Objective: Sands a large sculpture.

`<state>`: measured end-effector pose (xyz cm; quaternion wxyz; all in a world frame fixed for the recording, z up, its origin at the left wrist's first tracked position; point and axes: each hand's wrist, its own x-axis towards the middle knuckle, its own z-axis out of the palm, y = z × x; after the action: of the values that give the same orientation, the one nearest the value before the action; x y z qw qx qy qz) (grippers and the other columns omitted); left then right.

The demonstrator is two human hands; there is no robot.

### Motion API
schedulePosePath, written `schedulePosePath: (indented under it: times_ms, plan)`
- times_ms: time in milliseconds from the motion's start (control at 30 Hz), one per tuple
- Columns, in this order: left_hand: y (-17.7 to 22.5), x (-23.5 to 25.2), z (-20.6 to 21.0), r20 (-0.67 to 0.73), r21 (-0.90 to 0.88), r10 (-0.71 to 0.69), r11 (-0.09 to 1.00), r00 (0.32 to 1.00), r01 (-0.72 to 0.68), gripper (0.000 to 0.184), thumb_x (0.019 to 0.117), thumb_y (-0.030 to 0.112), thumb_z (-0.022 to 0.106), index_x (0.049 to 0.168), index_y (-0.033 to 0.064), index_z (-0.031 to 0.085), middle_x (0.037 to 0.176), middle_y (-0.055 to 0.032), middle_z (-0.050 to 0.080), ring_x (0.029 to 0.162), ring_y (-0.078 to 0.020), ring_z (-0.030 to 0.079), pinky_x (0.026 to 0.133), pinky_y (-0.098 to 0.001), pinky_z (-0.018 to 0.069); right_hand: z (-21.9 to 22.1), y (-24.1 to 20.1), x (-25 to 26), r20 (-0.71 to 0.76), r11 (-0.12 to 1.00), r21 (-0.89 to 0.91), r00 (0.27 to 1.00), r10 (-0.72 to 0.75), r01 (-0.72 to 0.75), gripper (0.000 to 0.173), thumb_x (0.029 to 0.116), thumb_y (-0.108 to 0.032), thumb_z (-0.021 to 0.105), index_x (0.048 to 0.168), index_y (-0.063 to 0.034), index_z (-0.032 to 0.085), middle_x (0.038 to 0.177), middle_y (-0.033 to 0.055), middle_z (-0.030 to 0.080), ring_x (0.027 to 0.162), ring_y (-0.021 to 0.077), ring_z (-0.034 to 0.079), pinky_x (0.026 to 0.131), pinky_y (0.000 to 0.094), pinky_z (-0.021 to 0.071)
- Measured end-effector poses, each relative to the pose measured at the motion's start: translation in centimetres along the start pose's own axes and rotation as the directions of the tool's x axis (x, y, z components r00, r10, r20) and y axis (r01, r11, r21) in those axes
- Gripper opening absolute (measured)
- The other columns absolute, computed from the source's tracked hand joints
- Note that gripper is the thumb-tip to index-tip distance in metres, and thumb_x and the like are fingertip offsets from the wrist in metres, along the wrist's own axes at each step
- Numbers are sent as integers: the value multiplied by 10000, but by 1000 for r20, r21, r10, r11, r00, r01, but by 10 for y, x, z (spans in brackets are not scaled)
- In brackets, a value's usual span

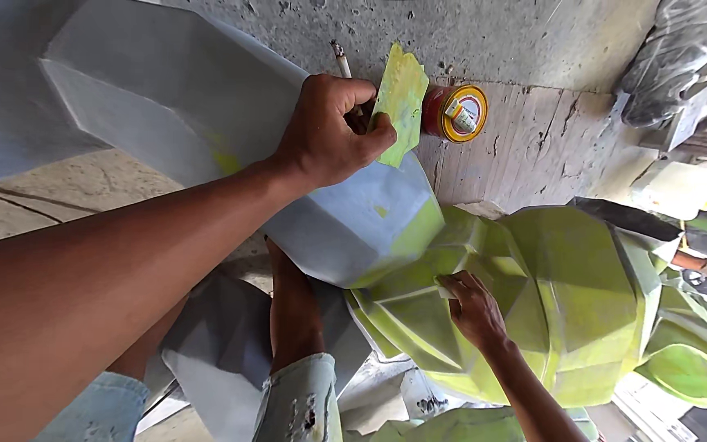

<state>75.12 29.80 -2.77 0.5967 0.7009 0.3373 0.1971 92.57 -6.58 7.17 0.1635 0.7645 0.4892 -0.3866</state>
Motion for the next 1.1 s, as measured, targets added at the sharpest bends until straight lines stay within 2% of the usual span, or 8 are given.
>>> schedulePosePath:
  times_ms: [133, 200, 300, 400, 533, 667, 800, 1100]
  plan:
    - [0, 0, -1, 11, -3, -3, 1000, 1000, 3, 183, 949, 248, 613, 841, 107, 660, 727, 47, 627, 635, 29, 595, 570, -157, 496, -23, 4, 14, 8, 997, 78, 1000, 18, -18, 250, 933, -192, 620, 1123, -215, 780, 1094, -10, 711, 989, 164, 689, 795, 422, 604]
    - [1, -1, 0, 8, 0, -2, 1000, 1000, 2, 185, 951, 251, 609, 837, 112, 656, 726, 52, 624, 633, 36, 591, 567, -152, 490, -31, 14, 26, -65, 987, 152, 995, 69, -59, 264, 938, -124, 628, 1152, -176, 775, 1120, 26, 716, 974, 189, 703, 792, 468, 605]
    - [1, -1, 0, 5, -2, -4, 1000, 1000, 4, 181, 949, 254, 606, 844, 116, 659, 729, 57, 624, 636, 38, 592, 568, -151, 491, -23, 35, 47, -132, 986, 157, 989, 69, -47, 287, 962, -96, 622, 1194, -185, 765, 1164, 26, 702, 1006, 177, 695, 818, 447, 607]
    - [0, 0, 0, 7, -8, -4, 1000, 1000, 4, 179, 951, 254, 609, 846, 118, 661, 739, 56, 636, 646, 39, 606, 576, -150, 507, -3, 43, 59, -75, 992, 120, 997, 33, -24, 315, 964, -103, 639, 1231, -220, 755, 1211, 17, 685, 1073, 186, 669, 877, 442, 589]
    - [0, -1, -1, 10, 3, -12, 1000, 1000, 12, 180, 955, 250, 602, 833, 126, 648, 728, 61, 623, 638, 36, 596, 571, -154, 497, 3, 31, 62, -2, 998, 51, 999, 33, -33, 302, 979, -91, 579, 1199, -194, 758, 1208, 23, 683, 1110, 211, 653, 915, 451, 571]
    - [1, 0, -2, 20, 12, -3, 1000, 1000, 2, 178, 953, 244, 594, 834, 123, 648, 735, 57, 624, 649, 37, 596, 581, -153, 496, -9, 14, 52, 71, 997, 38, 995, 68, -71, 300, 967, -78, 575, 1174, -186, 764, 1150, 30, 685, 1086, 217, 653, 894, 463, 574]
    - [1, 0, -1, 9, 5, -11, 1000, 1000, 11, 179, 949, 251, 601, 836, 123, 652, 735, 55, 628, 647, 36, 601, 578, -154, 500, -8, 0, 25, 32, 997, 54, 998, 46, -47, 318, 952, -73, 606, 1212, -183, 752, 1132, 36, 679, 1061, 224, 651, 860, 441, 580]
    - [-2, 0, -1, 3, -38, -9, 999, 1000, 9, 182, 946, 246, 611, 823, 116, 647, 731, 44, 626, 643, 17, 601, 575, -173, 503, -8, -3, 7, 37, 999, 33, 999, -2, 1, 286, 968, -212, 590, 1200, -252, 752, 1115, -20, 686, 1010, 153, 669, 796, 391, 598]
